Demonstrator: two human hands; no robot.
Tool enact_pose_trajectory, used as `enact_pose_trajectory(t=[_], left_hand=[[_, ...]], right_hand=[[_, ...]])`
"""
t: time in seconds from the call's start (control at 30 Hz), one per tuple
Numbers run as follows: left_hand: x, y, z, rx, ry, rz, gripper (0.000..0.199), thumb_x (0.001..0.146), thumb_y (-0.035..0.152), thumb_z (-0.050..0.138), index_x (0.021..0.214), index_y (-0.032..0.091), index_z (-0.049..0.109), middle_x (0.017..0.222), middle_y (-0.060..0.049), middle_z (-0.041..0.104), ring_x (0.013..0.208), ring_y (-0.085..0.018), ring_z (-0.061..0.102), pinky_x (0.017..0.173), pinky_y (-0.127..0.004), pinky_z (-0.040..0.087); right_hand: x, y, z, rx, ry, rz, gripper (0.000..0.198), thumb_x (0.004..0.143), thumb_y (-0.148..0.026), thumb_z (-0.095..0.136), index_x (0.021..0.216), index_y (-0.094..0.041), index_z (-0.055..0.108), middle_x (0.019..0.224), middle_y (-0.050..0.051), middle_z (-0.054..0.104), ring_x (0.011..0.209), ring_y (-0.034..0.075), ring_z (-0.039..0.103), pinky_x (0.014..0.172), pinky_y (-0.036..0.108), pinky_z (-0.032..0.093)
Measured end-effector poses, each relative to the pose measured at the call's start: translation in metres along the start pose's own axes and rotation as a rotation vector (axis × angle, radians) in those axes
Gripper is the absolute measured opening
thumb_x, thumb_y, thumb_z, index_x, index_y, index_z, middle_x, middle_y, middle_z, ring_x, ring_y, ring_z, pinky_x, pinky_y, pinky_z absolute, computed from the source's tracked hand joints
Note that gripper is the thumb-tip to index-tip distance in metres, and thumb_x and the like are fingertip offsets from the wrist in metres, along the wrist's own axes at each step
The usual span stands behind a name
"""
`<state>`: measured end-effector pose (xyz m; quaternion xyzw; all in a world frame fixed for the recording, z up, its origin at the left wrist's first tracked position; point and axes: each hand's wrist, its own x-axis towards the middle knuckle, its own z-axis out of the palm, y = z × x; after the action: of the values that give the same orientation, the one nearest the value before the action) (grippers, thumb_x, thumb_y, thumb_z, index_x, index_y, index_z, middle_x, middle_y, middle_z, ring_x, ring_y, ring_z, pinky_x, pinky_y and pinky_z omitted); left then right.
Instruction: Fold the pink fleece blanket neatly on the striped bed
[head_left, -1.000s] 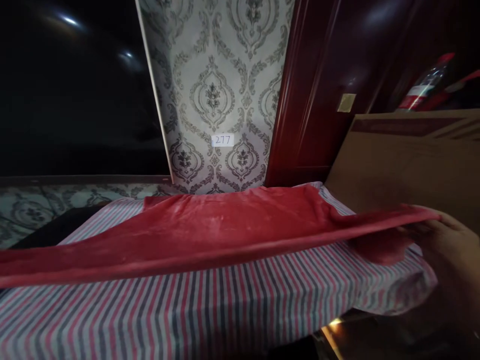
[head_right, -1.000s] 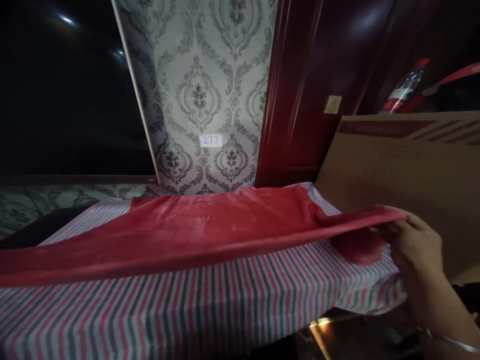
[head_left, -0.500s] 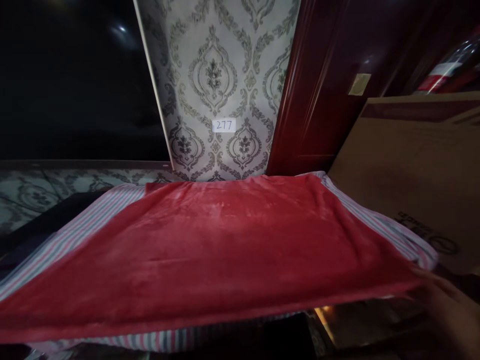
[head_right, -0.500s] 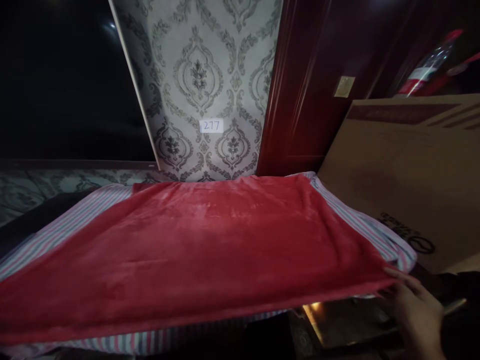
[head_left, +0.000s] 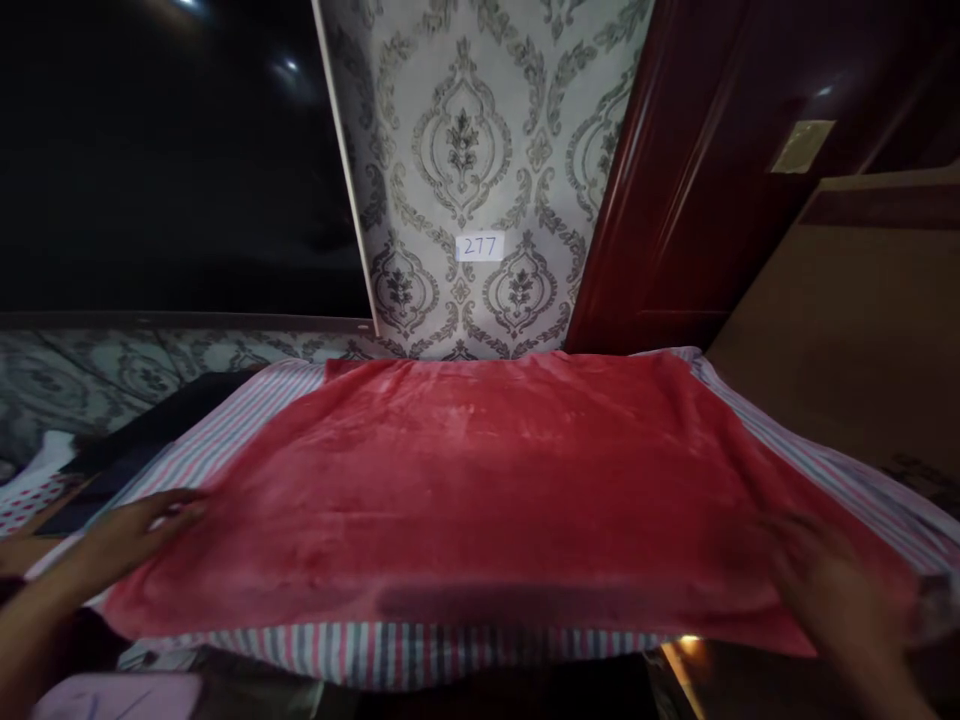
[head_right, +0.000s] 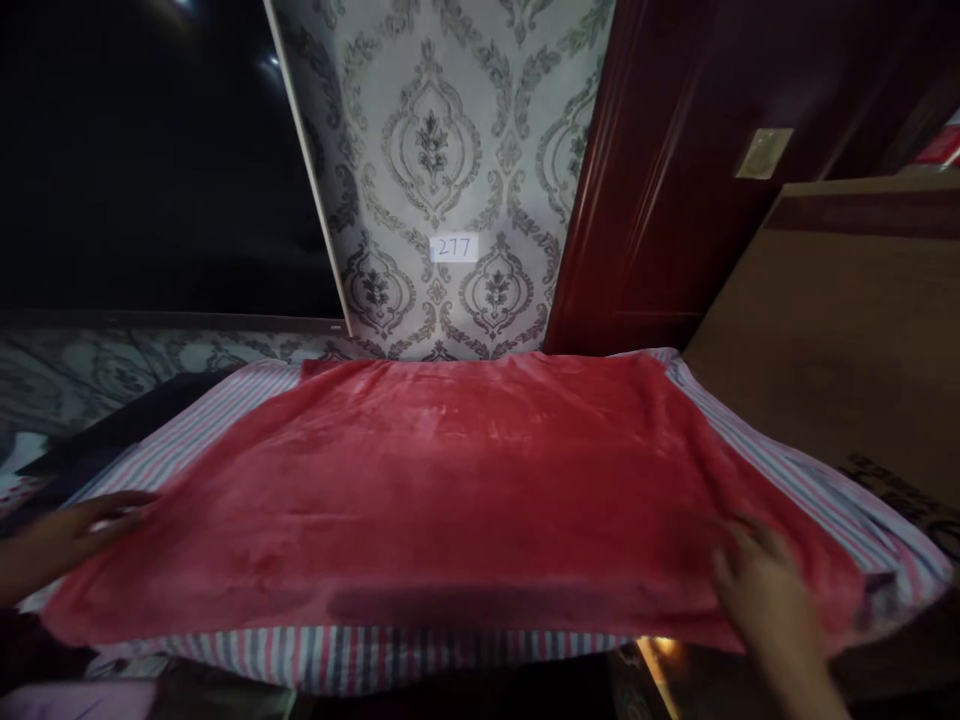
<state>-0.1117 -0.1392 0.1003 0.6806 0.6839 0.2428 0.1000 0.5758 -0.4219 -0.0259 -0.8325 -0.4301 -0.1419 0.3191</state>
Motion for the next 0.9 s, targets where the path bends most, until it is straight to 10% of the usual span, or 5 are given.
enact_pose_trajectory(t=[0.17,0.3,0.5,0.7,0.9], left_hand=[[0.030,0.013,0.105,0.168,-0.162,0.413,0.052,0.084,0.046,0.047,0.121,0.018,0.071,0.142,-0.014,0.060,0.141,-0.035,0.045,0.117,-0.049,0.035],[0.015,0.014,0.157,0.358,-0.185,0.402,0.057,0.093,0.040,0.040,0.145,0.019,0.054,0.160,-0.015,0.038,0.148,-0.035,0.034,0.116,-0.057,0.033],[0.049,0.011,0.136,0.204,-0.126,0.426,0.045,0.096,0.036,0.037,0.117,0.019,0.073,0.132,-0.013,0.067,0.123,-0.027,0.061,0.108,-0.044,0.045],[0.178,0.047,0.110,0.148,-0.017,-0.003,0.034,0.087,0.025,0.049,0.108,0.016,0.074,0.100,-0.011,0.076,0.101,-0.024,0.068,0.089,-0.029,0.050],[0.284,0.059,0.140,0.112,-0.077,-0.245,0.027,0.085,0.030,0.057,0.092,0.010,0.074,0.065,-0.009,0.068,0.067,-0.022,0.068,0.062,-0.028,0.048]], right_hand=[[0.034,-0.112,0.095,0.189,-0.212,-0.356,0.046,0.091,-0.044,0.039,0.115,-0.021,0.071,0.133,0.016,0.063,0.120,0.033,0.062,0.103,0.054,0.051],[0.053,-0.186,0.152,0.235,-0.377,-0.610,0.048,0.094,-0.037,0.044,0.135,-0.023,0.063,0.151,0.013,0.050,0.134,0.030,0.052,0.110,0.053,0.045],[0.071,-0.243,0.215,0.223,-0.517,-0.654,0.049,0.096,-0.033,0.043,0.139,-0.018,0.061,0.149,0.015,0.051,0.135,0.030,0.050,0.113,0.051,0.041],[0.056,-0.242,0.245,0.192,-0.430,-0.626,0.047,0.099,-0.038,0.040,0.138,-0.024,0.062,0.143,0.011,0.058,0.130,0.030,0.054,0.108,0.054,0.044],[0.054,-0.234,0.242,0.207,-0.411,-0.641,0.046,0.101,-0.044,0.040,0.138,-0.029,0.062,0.144,0.008,0.058,0.128,0.029,0.056,0.107,0.055,0.046]])
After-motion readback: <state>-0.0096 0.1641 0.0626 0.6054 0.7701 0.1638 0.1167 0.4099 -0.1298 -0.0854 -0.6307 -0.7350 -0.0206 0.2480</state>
